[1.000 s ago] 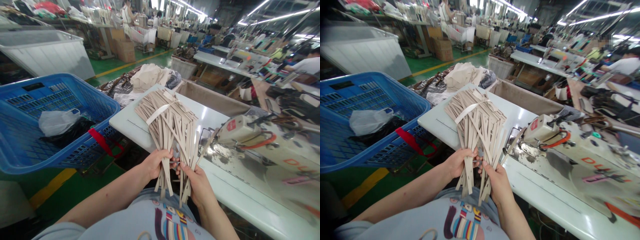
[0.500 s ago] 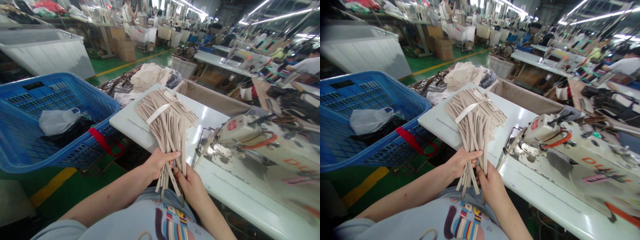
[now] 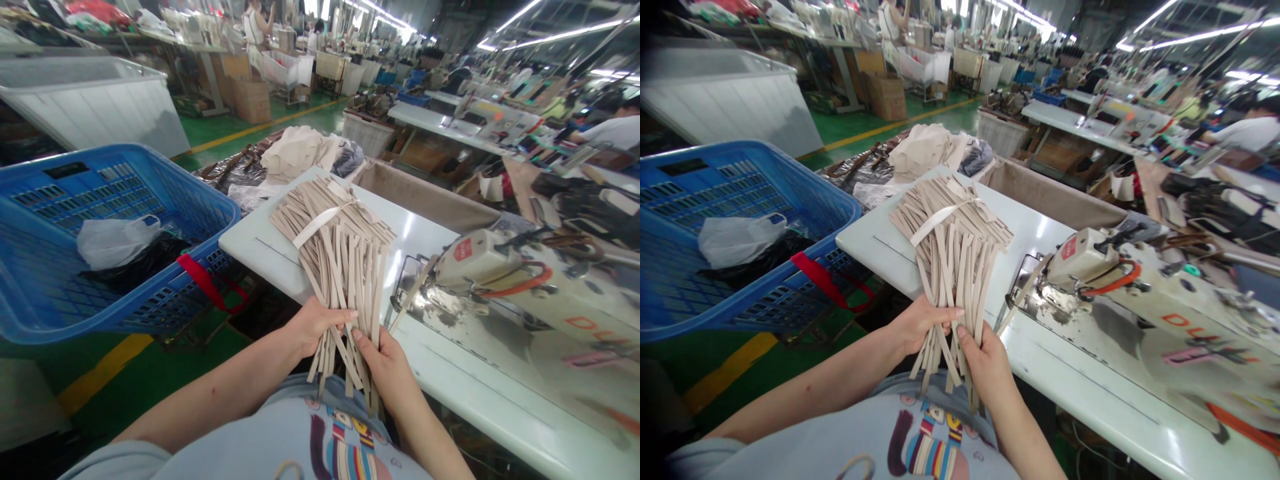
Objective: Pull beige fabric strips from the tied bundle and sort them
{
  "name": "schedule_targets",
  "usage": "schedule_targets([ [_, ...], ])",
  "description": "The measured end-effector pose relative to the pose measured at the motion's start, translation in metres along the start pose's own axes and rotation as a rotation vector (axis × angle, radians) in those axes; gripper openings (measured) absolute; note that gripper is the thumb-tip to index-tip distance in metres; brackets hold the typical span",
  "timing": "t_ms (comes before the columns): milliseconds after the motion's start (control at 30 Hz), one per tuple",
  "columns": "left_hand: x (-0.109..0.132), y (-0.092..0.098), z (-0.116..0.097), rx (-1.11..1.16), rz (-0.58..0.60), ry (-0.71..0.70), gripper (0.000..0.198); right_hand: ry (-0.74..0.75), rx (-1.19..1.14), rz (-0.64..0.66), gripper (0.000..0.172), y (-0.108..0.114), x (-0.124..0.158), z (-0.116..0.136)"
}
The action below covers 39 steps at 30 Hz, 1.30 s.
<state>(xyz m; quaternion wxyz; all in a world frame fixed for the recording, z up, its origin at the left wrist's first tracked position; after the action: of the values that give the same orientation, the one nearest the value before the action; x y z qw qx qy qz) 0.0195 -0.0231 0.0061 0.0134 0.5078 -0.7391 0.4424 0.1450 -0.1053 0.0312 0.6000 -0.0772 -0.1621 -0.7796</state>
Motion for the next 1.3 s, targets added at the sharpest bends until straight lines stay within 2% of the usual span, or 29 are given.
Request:
schedule_targets([
  [200, -0.001, 0.004, 0.002, -0.017, 0.000, -0.006, 0.037, -0.032, -0.062, 0.011, 0.051, -0.002, 0.000, -0.008],
  [367, -0.004, 0.010, 0.005, 0.069, 0.015, 0.018, 0.033, -0.118, -0.190, -0.004, 0.045, -0.001, 0.001, -0.010],
  [500, -0.002, 0.008, 0.004, 0.087, 0.163, 0.091, 0.040, -0.165, -0.233, -0.045, 0.039, -0.001, 0.002, -0.008],
  [600, 0.000, 0.006, 0.003, 0.094, 0.234, 0.103, 0.041, -0.147, -0.187, -0.075, 0.042, -0.001, 0.003, -0.007],
  [800, -0.005, 0.011, 0.005, 0.083, 0.135, 0.157, 0.038, -0.100, -0.098, -0.024, 0.046, -0.001, 0.004, -0.003],
  [1000, -0.009, 0.015, 0.008, 0.099, 0.074, 0.182, 0.022, -0.073, -0.066, -0.020, 0.050, 0.003, 0.000, -0.009],
  [1167, -0.007, 0.012, 0.006, 0.199, 0.162, 0.162, 0.028, 0.036, -0.033, -0.121, 0.045, 0.007, -0.005, -0.010],
  [1300, -0.005, 0.010, 0.002, 0.233, 0.241, 0.148, 0.021, 0.004, -0.069, -0.075, 0.045, 0.006, -0.003, -0.010],
])
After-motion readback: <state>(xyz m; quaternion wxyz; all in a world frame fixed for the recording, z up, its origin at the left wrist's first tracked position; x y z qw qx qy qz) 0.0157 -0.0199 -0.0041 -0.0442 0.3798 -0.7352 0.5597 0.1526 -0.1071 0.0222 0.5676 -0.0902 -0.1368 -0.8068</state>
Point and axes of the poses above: each hand's wrist, its own x-axis away from the middle knuckle, its own y-axis out of the back of the hand, z = x × y, the point moved 1 cm from there along -x, towards the middle knuckle, and after that the axes turned 5 degrees about x, right-handed, at the moved point
